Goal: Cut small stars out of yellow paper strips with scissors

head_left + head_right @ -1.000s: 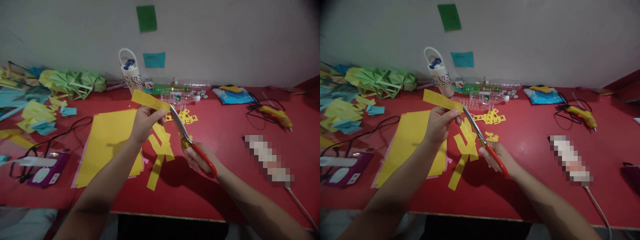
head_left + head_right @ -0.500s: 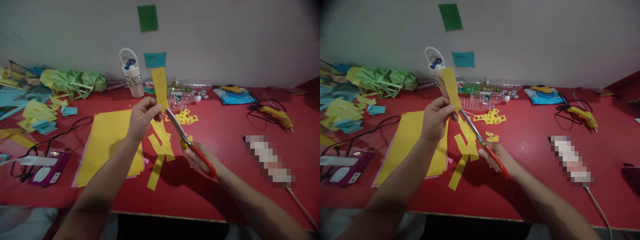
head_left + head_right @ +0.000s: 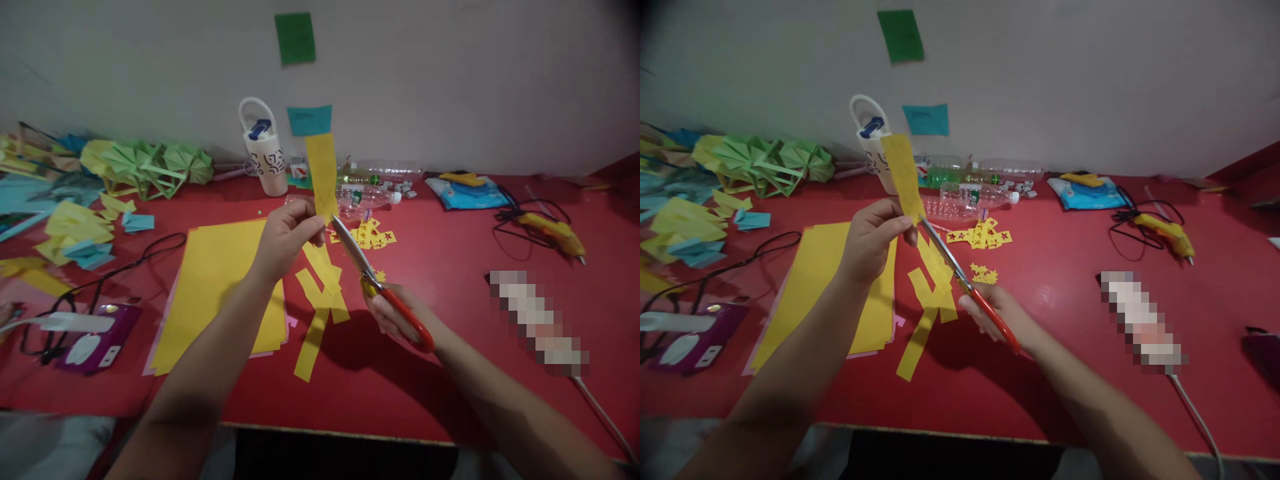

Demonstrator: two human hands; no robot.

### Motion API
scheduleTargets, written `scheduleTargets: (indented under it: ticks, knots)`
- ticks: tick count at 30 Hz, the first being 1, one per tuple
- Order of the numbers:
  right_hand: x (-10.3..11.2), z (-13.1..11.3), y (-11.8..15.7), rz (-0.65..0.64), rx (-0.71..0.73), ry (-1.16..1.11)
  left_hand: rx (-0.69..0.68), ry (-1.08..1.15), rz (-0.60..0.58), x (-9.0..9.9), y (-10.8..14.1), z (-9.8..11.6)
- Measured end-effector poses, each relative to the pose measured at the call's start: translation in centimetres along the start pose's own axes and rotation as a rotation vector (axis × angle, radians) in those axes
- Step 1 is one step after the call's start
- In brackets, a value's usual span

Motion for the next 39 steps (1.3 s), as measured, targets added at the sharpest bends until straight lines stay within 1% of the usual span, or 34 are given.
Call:
scheduleTargets:
  ticks: [6, 10, 14, 21, 30, 36, 39]
  knots:
    - [-0.05, 0.46, 0.18, -0.053, -0.055, 0.049, 0.023, -0.008, -0.07, 0.1, -0.12, -0.36]
    - [-0.31, 0.11, 0.26, -0.088, -0.031, 0.07, 0.046, -0.002, -0.104, 0.18, -0.14, -0.73]
    - [-0.32, 0.2, 0.27, -0.09, -0.028, 0.072, 0.078, -0.015, -0.12, 0.28, -0.16, -1.0]
    - [-0.34, 0.32, 0.24, -0.103, -0.022, 0.077, 0.063, -0.023, -0.149, 0.19, -0.3, -0.8]
    - [-0.55, -0.29, 0.28, -0.109, -0.005, 0.074, 0.079, -0.018, -0.153, 0.19, -0.26, -0.96]
    - [-0.46, -0.05, 0.18, -0.09, -0.053, 0.084, 0.085, -0.023, -0.141, 0.32, -0.29, -0.92]
    - [-0.59, -0.26, 0.21, -0.096, -0.055, 0.094, 0.084, -0.024, -0.147, 0.32, -0.28, -0.9]
Point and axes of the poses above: each hand's wrist, its own y-axis away from the middle knuckle, its own x-axis out of the back of the hand, z = x × y, the point moved 10 cm from there along -y, towards the middle knuckle, and after that the axes turned 9 degrees about -y, right-handed, at the moved point
